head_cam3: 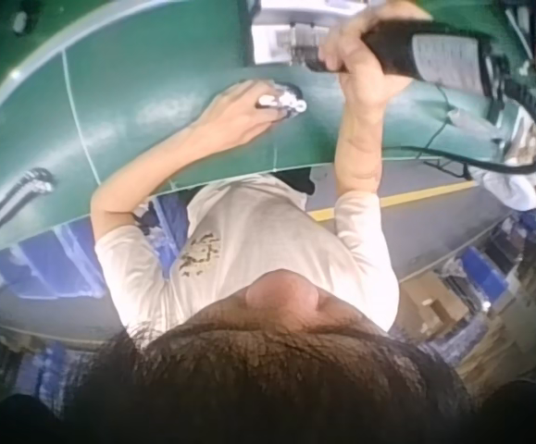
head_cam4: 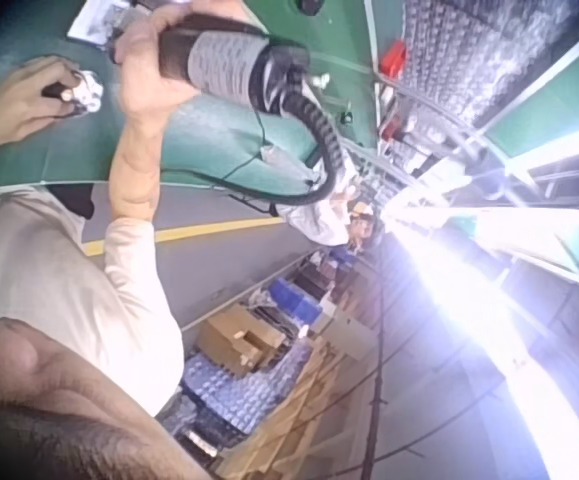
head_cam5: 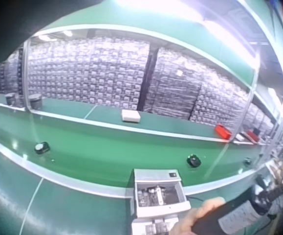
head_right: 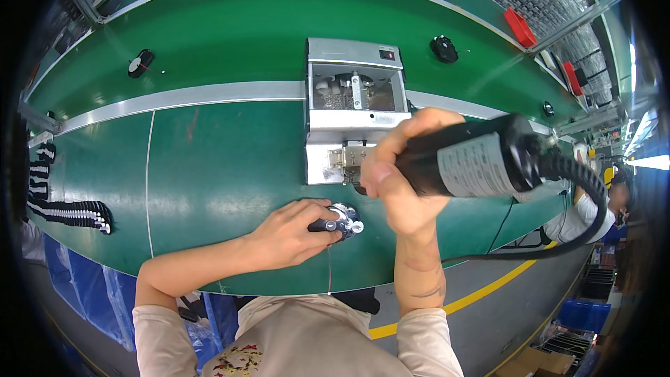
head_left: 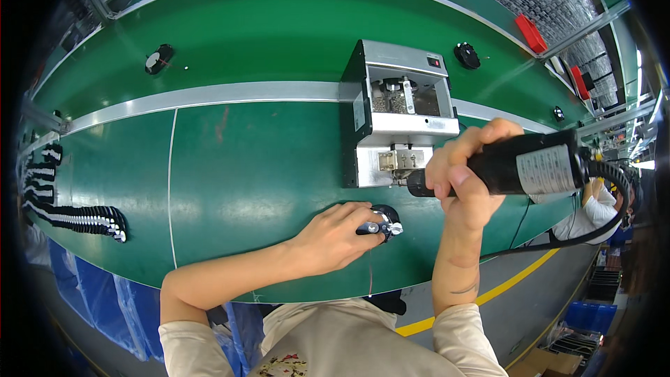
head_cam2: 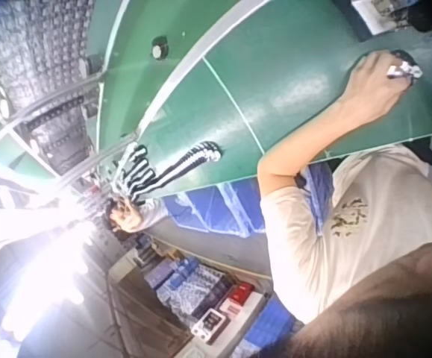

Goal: Manually assemble fan components and use a power screwdriver to secure them at a factory workstation.

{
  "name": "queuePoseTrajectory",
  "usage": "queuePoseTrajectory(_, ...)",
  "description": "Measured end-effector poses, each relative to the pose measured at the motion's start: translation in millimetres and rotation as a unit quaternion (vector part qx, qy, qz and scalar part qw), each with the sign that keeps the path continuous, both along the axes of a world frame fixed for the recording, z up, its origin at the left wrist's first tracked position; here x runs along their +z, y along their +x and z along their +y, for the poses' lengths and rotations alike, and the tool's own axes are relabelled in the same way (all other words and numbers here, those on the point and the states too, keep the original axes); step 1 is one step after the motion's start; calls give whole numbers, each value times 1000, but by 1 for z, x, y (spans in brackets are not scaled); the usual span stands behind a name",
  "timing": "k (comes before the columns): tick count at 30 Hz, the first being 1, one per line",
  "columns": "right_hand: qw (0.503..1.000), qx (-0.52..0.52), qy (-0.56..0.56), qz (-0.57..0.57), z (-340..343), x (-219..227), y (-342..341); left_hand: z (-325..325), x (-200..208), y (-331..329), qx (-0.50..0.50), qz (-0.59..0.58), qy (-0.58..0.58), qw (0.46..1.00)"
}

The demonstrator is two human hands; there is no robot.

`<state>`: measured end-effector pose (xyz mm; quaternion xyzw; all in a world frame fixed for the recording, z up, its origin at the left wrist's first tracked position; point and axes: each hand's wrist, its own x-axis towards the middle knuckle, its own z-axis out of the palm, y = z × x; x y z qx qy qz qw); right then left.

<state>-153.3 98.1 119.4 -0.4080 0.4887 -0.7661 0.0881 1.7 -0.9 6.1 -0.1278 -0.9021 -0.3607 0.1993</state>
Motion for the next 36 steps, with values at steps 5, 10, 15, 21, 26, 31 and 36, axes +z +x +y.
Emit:
queuePoseTrajectory(5,999,15,-27,7,14,-1,6,1,-1,0,-1,-3,2,1000)
queuePoseTrajectory(10,993,49,-104,-29,16,14,-3,0,-1,3,1,-5,2,1000)
queuePoseTrajectory(15,963,55,-253,-77,18,48,-54,1,1,1,-6,-9,-7,1000)
queuePoseTrajectory(21,984,-132,-116,13,-10,42,-91,1,-1,2,-10,-4,-4,1000)
queuePoseTrajectory(26,974,10,-225,-18,20,58,-49,1,-1,3,-6,1,3,1000)
queuePoseTrajectory(31,990,54,-123,35,15,32,-16,1,-2,2,-3,-2,-2,1000)
queuePoseTrajectory(36,999,10,-52,4,-1,13,-13,1,-1,2,1,-8,-1,1000)
